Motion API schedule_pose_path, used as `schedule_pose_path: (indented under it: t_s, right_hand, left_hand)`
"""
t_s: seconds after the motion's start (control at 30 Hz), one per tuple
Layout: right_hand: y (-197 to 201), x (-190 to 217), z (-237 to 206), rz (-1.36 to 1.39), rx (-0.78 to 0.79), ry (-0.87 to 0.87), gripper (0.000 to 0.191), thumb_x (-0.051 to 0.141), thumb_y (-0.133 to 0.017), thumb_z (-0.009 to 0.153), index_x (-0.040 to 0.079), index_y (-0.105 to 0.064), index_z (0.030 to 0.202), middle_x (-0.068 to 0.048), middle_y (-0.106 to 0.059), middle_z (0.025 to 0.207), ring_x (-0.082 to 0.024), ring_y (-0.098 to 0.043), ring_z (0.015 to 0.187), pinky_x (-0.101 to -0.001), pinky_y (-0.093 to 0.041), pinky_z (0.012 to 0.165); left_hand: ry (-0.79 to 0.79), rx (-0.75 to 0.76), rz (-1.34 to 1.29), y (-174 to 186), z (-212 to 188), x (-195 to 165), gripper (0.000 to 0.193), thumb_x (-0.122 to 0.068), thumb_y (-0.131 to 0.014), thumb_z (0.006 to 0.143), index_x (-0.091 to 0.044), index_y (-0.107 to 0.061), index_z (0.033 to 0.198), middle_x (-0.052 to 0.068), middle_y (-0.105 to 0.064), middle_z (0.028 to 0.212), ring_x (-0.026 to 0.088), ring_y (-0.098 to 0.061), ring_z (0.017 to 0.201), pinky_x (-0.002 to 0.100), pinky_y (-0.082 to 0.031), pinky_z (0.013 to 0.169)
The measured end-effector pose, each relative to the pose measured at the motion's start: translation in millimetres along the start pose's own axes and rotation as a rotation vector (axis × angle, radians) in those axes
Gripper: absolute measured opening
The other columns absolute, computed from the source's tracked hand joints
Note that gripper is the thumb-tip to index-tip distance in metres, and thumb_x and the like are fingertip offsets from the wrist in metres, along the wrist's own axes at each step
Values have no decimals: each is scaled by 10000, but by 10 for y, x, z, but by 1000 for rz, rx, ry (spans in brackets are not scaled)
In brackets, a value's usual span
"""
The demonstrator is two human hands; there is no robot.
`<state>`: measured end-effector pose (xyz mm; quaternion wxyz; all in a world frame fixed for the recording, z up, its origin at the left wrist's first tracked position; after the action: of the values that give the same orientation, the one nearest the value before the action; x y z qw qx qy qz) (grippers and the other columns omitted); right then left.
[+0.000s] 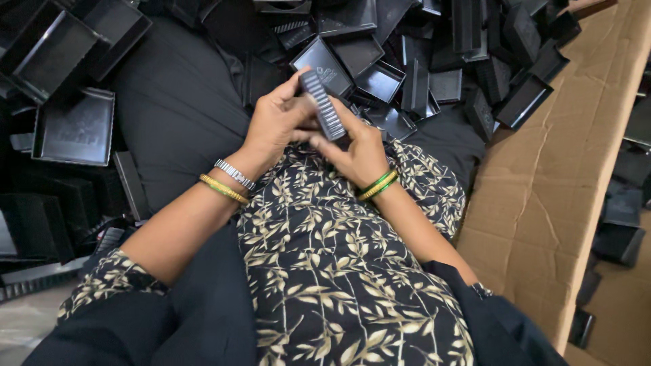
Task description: The person sits inside a large cardboard box filled with black plastic boxes, picks up individual boxes one at a time, opens and closes their lids, and tosses them back into the pile or to the side, working through the pile continuously.
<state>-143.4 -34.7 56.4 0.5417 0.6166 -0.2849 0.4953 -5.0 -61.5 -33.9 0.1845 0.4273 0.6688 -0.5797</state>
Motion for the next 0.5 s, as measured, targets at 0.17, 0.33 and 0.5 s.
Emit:
schedule_pose_path:
  t_s: [0.17, 0.33, 0.5]
  right_hand:
    - [133, -339, -25, 472, 62, -335, 375, 153, -696, 939, -47, -634, 1250, -97, -724, 969, -154, -710, 758, -255, -588, 658]
    - [807, -600, -83, 488, -242, -517, 270, 150, -703, 865, -56, -648, 1032, -106, -719, 873, -228, -751, 673, -343, -635, 534]
    - [2570, -205, -351, 685, -1008, 73, 600, 530, -647, 937, -37, -657, 1133, -181, -770, 1039, -301, -756, 789, -404, -654, 613]
  left_hand:
    - [-24, 77, 53, 41, 43, 39, 473, -352, -581, 1129, 46, -572, 1383, 162, -685, 1099, 185, -701, 786, 323, -608, 705]
    - [65, 141, 89, -94, -3, 73, 533, -441, -517, 1038, -26, -543, 1371, 145, -694, 1162, 212, -737, 905, 357, -657, 762]
    - [135, 27, 49, -72, -5, -1, 618, -540, -418, 1008, -86, -490, 1421, 114, -675, 1215, 229, -697, 957, 384, -626, 797]
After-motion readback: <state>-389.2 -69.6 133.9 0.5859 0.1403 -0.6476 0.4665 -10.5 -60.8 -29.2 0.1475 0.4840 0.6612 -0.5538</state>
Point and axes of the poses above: each hand's wrist, its own z-axis towards the middle knuckle, its own y-axis out of the back of the hand, x = y × z, the point moved 8 cm from there along z, towards the middle knuckle
